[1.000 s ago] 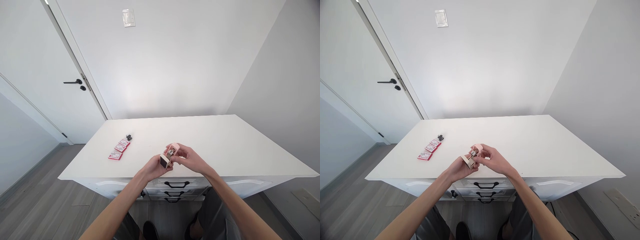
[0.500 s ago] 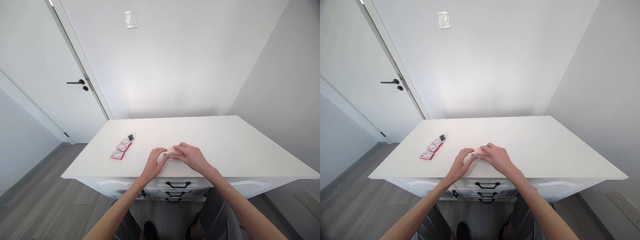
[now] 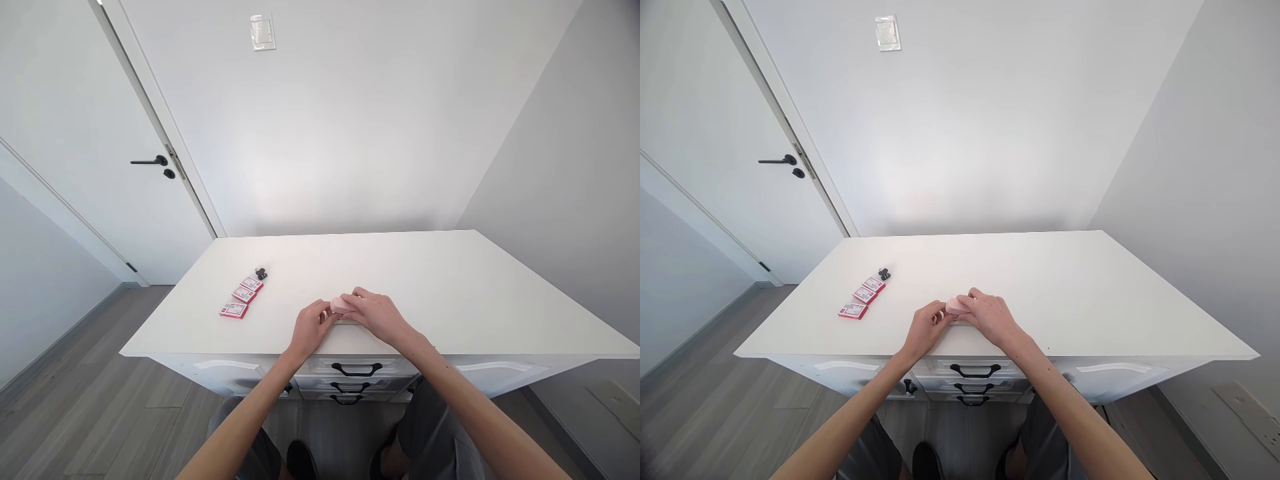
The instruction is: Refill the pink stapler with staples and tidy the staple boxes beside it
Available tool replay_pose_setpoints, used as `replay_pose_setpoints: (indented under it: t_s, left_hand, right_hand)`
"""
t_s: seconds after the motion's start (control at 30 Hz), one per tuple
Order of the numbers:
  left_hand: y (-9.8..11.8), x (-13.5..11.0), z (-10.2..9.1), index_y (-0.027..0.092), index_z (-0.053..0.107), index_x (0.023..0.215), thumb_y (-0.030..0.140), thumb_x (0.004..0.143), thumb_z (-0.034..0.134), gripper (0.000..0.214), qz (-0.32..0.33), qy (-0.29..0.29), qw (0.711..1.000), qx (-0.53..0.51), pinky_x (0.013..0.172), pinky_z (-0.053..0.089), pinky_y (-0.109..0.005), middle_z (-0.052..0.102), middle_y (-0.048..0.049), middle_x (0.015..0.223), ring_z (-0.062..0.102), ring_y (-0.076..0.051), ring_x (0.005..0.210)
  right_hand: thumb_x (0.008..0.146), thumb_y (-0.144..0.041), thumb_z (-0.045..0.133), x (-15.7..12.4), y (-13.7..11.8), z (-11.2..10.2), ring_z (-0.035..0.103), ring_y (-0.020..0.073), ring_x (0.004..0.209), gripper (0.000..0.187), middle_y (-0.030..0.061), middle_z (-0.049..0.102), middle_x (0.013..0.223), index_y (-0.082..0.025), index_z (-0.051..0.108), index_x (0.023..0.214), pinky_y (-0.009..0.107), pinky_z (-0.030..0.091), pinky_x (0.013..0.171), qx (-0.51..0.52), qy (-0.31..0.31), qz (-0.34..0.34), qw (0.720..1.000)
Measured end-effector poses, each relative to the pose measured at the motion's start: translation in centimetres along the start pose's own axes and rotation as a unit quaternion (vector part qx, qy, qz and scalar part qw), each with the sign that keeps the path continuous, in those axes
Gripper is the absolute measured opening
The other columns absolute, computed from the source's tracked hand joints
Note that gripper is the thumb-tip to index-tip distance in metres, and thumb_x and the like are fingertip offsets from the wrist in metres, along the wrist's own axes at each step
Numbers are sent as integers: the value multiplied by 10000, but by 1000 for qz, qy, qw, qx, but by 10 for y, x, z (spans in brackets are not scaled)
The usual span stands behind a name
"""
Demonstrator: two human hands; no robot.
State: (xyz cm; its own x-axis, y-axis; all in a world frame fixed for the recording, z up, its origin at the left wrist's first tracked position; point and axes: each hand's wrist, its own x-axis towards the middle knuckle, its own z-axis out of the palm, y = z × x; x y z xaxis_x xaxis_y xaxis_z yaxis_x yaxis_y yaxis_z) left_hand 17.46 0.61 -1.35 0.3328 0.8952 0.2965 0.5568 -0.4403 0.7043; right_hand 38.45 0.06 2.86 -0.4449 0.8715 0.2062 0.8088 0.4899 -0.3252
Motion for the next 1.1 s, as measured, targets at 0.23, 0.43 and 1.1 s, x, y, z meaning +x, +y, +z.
replay_pose_setpoints:
  t_s: [0.23, 0.43, 1.1]
  left_hand:
    - [-2, 3, 1, 214, 629, 830, 474, 964, 572, 298, -38, -23, 998, -34, 645, 365, -284, 592, 21, 707, 485, -150, 644]
    - [-1, 3, 1, 210, 602, 797, 468, 951, 602, 301, -47, -31, 998, -32, 624, 348, -280, 620, 21, 723, 488, -139, 622]
    - [-3, 2, 5, 271, 783, 1062, 497, 872, 735, 299, -37, -32, 999, 0, 691, 389, -303, 641, 1, 751, 589, -183, 717]
  right_hand:
    - [1058, -443, 477, 0, 5, 5, 591, 169, 690, 239, 27, 649, 963, -298, 667, 1059, 299, 378, 591, 47, 21, -11, 999]
    - [1042, -559, 473, -3, 9, 3, 577, 180, 705, 324, 16, 643, 933, -302, 667, 1009, 317, 437, 653, 109, 39, -12, 993]
    - [905, -639, 659, -41, 52, -1, 698, 217, 840, 458, 133, 694, 1256, -211, 662, 1066, 436, 632, 761, 470, 78, 109, 872]
